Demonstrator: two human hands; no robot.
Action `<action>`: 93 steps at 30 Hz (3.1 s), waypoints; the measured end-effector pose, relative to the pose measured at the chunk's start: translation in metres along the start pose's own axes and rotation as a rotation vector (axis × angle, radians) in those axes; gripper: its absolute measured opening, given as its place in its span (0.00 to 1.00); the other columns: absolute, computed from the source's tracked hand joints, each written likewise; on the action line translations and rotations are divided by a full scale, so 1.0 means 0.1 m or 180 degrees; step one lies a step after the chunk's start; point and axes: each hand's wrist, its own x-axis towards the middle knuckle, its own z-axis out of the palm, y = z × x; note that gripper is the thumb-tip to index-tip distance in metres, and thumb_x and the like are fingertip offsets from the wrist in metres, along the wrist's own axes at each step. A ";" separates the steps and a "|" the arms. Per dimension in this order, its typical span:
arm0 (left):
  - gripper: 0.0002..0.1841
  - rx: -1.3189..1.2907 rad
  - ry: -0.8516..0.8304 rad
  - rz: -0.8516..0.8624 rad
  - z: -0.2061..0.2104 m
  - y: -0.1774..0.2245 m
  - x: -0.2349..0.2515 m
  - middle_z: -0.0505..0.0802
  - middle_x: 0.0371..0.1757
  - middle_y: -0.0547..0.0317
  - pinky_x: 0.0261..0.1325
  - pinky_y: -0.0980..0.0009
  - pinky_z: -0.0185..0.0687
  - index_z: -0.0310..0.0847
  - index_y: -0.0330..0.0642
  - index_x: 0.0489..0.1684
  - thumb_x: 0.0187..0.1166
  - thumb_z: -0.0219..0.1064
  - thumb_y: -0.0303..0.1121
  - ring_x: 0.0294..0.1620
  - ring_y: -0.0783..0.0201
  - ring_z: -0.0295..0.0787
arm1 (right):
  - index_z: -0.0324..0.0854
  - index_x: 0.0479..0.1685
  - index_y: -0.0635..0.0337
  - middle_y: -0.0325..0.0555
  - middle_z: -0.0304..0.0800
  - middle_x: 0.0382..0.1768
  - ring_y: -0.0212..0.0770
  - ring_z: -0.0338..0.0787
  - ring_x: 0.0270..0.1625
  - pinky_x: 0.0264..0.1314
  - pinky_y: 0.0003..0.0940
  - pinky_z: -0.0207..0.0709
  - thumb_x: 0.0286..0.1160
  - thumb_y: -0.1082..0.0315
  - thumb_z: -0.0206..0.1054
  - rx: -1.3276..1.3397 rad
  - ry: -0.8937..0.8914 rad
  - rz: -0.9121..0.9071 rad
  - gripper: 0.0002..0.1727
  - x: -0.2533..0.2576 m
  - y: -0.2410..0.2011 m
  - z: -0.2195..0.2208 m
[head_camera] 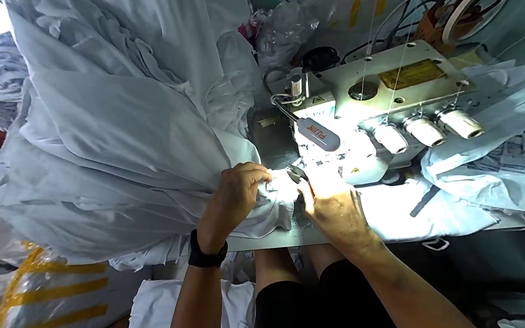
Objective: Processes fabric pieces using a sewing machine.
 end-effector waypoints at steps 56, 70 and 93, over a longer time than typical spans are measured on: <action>0.03 -0.2466 0.0181 -0.1372 1.27 -0.05 -0.78 0.93 0.37 0.62 0.44 0.79 0.85 0.91 0.33 0.36 0.70 0.74 0.21 0.37 0.79 0.87 | 0.90 0.50 0.62 0.41 0.85 0.35 0.30 0.79 0.34 0.39 0.31 0.73 0.77 0.48 0.69 0.1307 -0.0795 0.0927 0.23 -0.68 0.85 -0.23; 0.05 -0.2716 0.0286 -0.1537 1.31 -0.04 -0.85 0.95 0.35 0.65 0.44 0.83 0.85 0.92 0.33 0.37 0.71 0.70 0.20 0.36 0.84 0.88 | 0.89 0.46 0.60 0.33 0.83 0.22 0.20 0.78 0.23 0.29 0.17 0.72 0.85 0.61 0.59 0.1740 -0.1579 0.1107 0.15 -0.82 0.28 0.11; 0.06 -0.2696 0.0167 -0.1360 1.34 -0.04 -0.88 0.92 0.31 0.68 0.40 0.86 0.82 0.90 0.31 0.38 0.76 0.67 0.23 0.32 0.87 0.84 | 0.82 0.26 0.54 0.22 0.77 0.16 0.13 0.72 0.16 0.20 0.10 0.65 0.81 0.64 0.66 0.2851 -0.1389 0.1693 0.12 -0.87 0.30 0.24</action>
